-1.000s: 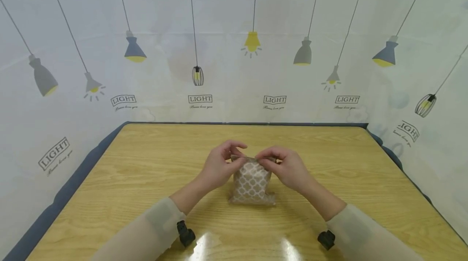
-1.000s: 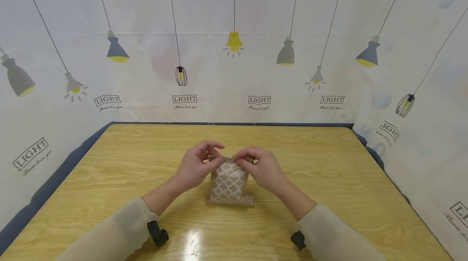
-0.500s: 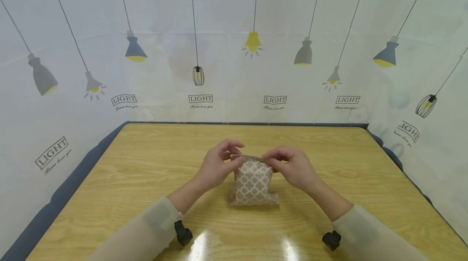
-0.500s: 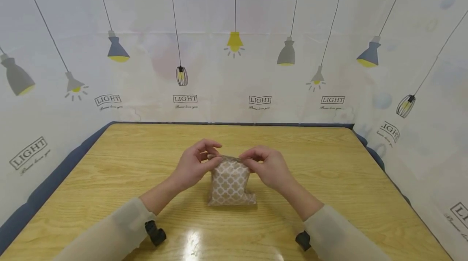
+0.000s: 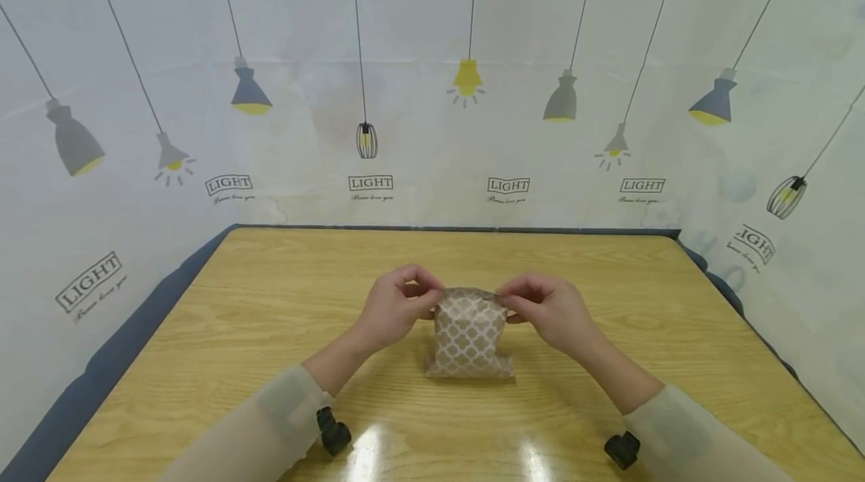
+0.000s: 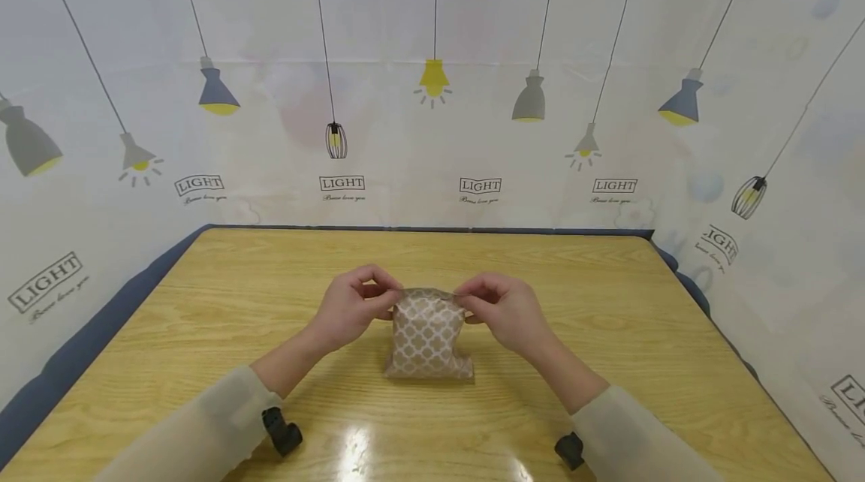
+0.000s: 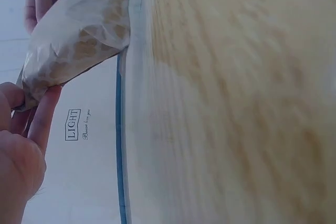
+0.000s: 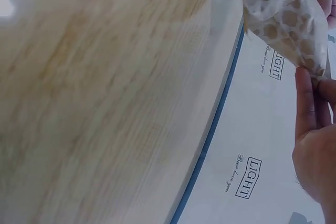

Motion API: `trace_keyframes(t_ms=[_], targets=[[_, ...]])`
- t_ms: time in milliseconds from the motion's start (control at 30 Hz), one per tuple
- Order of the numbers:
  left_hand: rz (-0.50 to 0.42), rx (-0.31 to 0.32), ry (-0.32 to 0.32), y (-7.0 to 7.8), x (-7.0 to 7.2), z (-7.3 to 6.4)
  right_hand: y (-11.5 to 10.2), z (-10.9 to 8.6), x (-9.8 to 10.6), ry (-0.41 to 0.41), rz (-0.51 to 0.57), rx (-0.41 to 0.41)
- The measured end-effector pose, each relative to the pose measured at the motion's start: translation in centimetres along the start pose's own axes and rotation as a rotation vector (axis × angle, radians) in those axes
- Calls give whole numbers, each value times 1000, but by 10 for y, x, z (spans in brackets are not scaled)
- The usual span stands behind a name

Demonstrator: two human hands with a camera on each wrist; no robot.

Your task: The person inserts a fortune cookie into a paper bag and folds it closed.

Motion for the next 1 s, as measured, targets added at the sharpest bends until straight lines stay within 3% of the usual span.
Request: trace_keyframes(t_ms=[133,333,667,1000], targets=[[-2,-12,-11,-1,0,0,2,1,0,-2,6,7],[-88,26,1,-4,5,-1,7,1,2,-25,34,-43],[-109,71,31,-4,8,0,5,2,4,31,23,-52],[-105,109,19,-12,8,5,8,9,2,-42,-32,-139]])
Point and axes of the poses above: each hand's wrist, its own z-axis towards the middle knuckle, its own x-axis out of the back of the hand, y = z × x, the point moved 3 cm from there along z, towards the middle knuckle, and after that the axes turned 1 degree about -z, right-handed, at the moved point
